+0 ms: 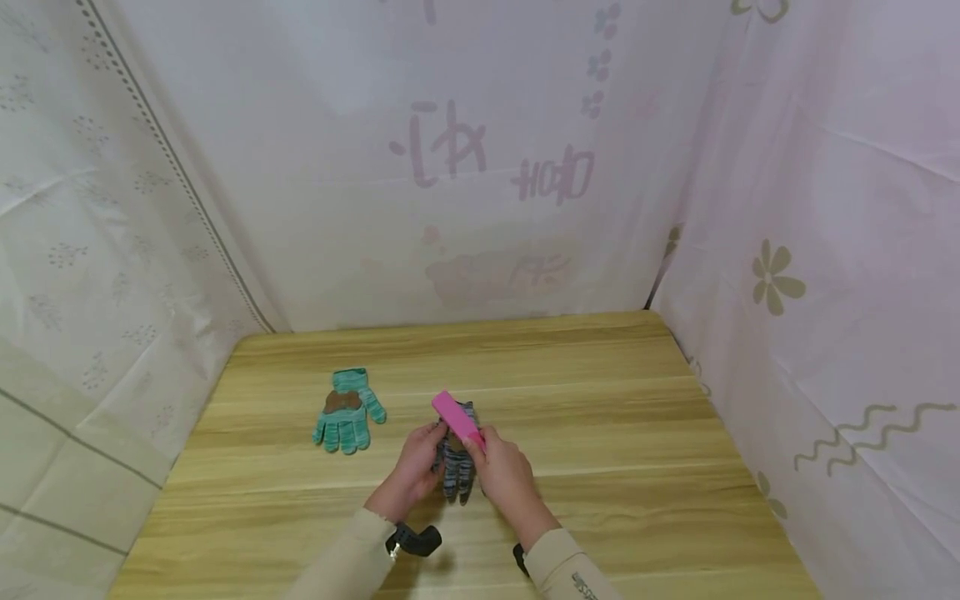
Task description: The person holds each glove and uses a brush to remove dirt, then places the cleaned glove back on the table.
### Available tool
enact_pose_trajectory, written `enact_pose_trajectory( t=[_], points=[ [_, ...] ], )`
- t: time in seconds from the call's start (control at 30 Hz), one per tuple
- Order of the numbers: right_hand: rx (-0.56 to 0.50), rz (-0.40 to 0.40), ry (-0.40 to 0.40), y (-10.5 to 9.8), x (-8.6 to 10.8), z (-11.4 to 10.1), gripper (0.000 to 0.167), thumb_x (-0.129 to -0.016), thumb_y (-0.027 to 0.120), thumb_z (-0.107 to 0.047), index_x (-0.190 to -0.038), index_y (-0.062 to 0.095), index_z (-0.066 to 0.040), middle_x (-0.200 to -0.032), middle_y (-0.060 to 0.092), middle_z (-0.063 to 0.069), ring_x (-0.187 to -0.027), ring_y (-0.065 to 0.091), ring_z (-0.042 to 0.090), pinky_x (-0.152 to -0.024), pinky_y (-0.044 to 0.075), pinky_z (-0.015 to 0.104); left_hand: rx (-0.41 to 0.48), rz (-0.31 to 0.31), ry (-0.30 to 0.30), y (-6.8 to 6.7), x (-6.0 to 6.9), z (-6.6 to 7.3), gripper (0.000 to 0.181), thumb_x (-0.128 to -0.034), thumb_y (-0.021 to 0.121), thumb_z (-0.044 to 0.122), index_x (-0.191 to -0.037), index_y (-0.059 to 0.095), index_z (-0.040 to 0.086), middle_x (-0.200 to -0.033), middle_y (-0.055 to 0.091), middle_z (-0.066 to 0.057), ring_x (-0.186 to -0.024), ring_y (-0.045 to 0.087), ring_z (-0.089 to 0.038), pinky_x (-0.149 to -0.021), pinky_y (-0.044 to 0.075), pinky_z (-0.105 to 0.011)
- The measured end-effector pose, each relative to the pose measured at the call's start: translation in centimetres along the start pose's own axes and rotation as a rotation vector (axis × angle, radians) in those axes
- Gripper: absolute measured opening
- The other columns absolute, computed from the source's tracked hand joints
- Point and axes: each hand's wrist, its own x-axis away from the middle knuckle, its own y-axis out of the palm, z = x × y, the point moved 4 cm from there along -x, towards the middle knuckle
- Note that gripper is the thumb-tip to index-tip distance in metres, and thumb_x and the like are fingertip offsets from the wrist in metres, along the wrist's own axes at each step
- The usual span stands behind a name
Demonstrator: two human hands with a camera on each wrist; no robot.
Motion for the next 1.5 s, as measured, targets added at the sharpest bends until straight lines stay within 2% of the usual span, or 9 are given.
enact_pose_trajectory(
  t=[0.1, 0.23, 0.43, 0.53, 0.63, 0.77, 0.87, 1.17, 1.5],
  points=[
    [0.007, 0.002, -0.003, 0.0, 0.1, 0.0, 0.026, -0.103, 0.057, -0.036, -0.109, 0.061, -0.011, -0.065, 0.045, -0.003, -0.053, 0.041, 0.012, -0.048, 0.033, 0.027, 0.034, 0.023, 0.006, -0.1, 0.0, 0.1, 0.042, -0.111, 0.039, 0.028, -0.138, 0.052, -0.002, -0.147, 0.037, -0.014, -0.094, 0.038, -0.014, -0.061, 0.036, -0.02],
    [0.012, 0.002, -0.007, 0.0, 0.1, 0.0, 0.024, -0.103, 0.058, -0.036, -0.106, 0.061, -0.012, -0.064, 0.045, -0.003, -0.053, 0.04, 0.012, -0.048, 0.032, 0.027, 0.053, 0.052, 0.013, -0.2, 0.2, 0.4, 0.035, -0.1109, 0.04, 0.028, -0.125, 0.056, 0.0, -0.126, 0.045, -0.007, -0.087, 0.038, -0.012, -0.06, 0.036, -0.02],
    [0.02, -0.009, 0.006, 0.0, 0.2, 0.2, 0.027, -0.102, 0.06, -0.036, -0.11, 0.063, -0.011, -0.064, 0.047, -0.003, -0.054, 0.04, 0.013, -0.049, 0.032, 0.028, 0.087, 0.089, 0.014, -0.9, 0.0, 0.7, 0.022, -0.1102, 0.042, 0.025, -0.106, 0.053, 0.007, -0.099, 0.041, 0.001, -0.082, 0.038, -0.01, -0.061, 0.037, -0.019],
    [0.021, -0.017, 0.018, 0.0, 0.2, 0.3, 0.028, -0.102, 0.06, -0.036, -0.113, 0.064, -0.011, -0.064, 0.048, -0.003, -0.053, 0.04, 0.013, -0.049, 0.033, 0.028, 0.097, 0.096, 0.014, -1.0, 0.1, 0.8, 0.023, -0.11, 0.042, 0.025, -0.11, 0.053, 0.005, -0.103, 0.039, 0.0, -0.089, 0.036, -0.012, -0.066, 0.037, -0.021],
    [0.012, -0.021, 0.027, 0.0, 0.2, 0.4, 0.027, -0.102, 0.061, -0.036, -0.112, 0.065, -0.011, -0.064, 0.048, -0.002, -0.053, 0.04, 0.013, -0.048, 0.032, 0.028, 0.1, 0.099, 0.013, -1.1, 0.3, 0.9, 0.033, -0.1102, 0.042, 0.025, -0.127, 0.05, -0.002, -0.112, 0.038, -0.001, -0.094, 0.035, -0.013, -0.069, 0.037, -0.022],
    [0.009, -0.021, 0.027, -0.1, 0.3, 0.4, 0.027, -0.101, 0.062, -0.036, -0.111, 0.065, -0.011, -0.064, 0.048, -0.002, -0.053, 0.04, 0.013, -0.048, 0.032, 0.028, 0.103, 0.106, -0.002, -1.3, 0.4, 0.8, 0.05, -0.1104, 0.04, 0.026, -0.15, 0.034, -0.004, -0.134, 0.036, -0.008, -0.097, 0.035, -0.013, -0.068, 0.038, -0.02],
    [0.01, -0.026, 0.029, -0.1, 0.3, 0.4, 0.028, -0.101, 0.062, -0.036, -0.112, 0.065, -0.011, -0.064, 0.049, -0.002, -0.053, 0.04, 0.013, -0.048, 0.032, 0.028, 0.111, 0.104, -0.013, -1.4, 0.3, 0.8, 0.057, -0.1105, 0.04, 0.027, -0.156, 0.024, -0.003, -0.147, 0.029, -0.013, -0.094, 0.035, -0.012, -0.065, 0.038, -0.018],
    [0.009, -0.033, 0.021, -0.4, 0.2, 0.5, 0.026, -0.101, 0.062, -0.036, -0.11, 0.066, -0.011, -0.065, 0.047, -0.003, -0.054, 0.039, 0.013, -0.049, 0.031, 0.028, 0.14, 0.127, -0.002, -1.6, 0.0, 0.8, 0.041, -0.1104, 0.04, 0.025, -0.14, 0.039, -0.004, -0.105, 0.039, -0.001, -0.079, 0.038, -0.008, -0.058, 0.038, -0.015],
    [-0.007, -0.053, 0.035, -0.4, 0.2, 1.0, 0.028, -0.101, 0.062, -0.038, -0.112, 0.066, -0.012, -0.066, 0.049, -0.002, -0.054, 0.039, 0.013, -0.05, 0.032, 0.027, 0.158, 0.132, 0.002, -1.6, -0.3, 0.9, 0.047, -0.1105, 0.04, 0.025, -0.146, 0.034, -0.006, -0.128, 0.037, -0.008, -0.097, 0.036, -0.013, -0.069, 0.036, -0.02]
  ],
)
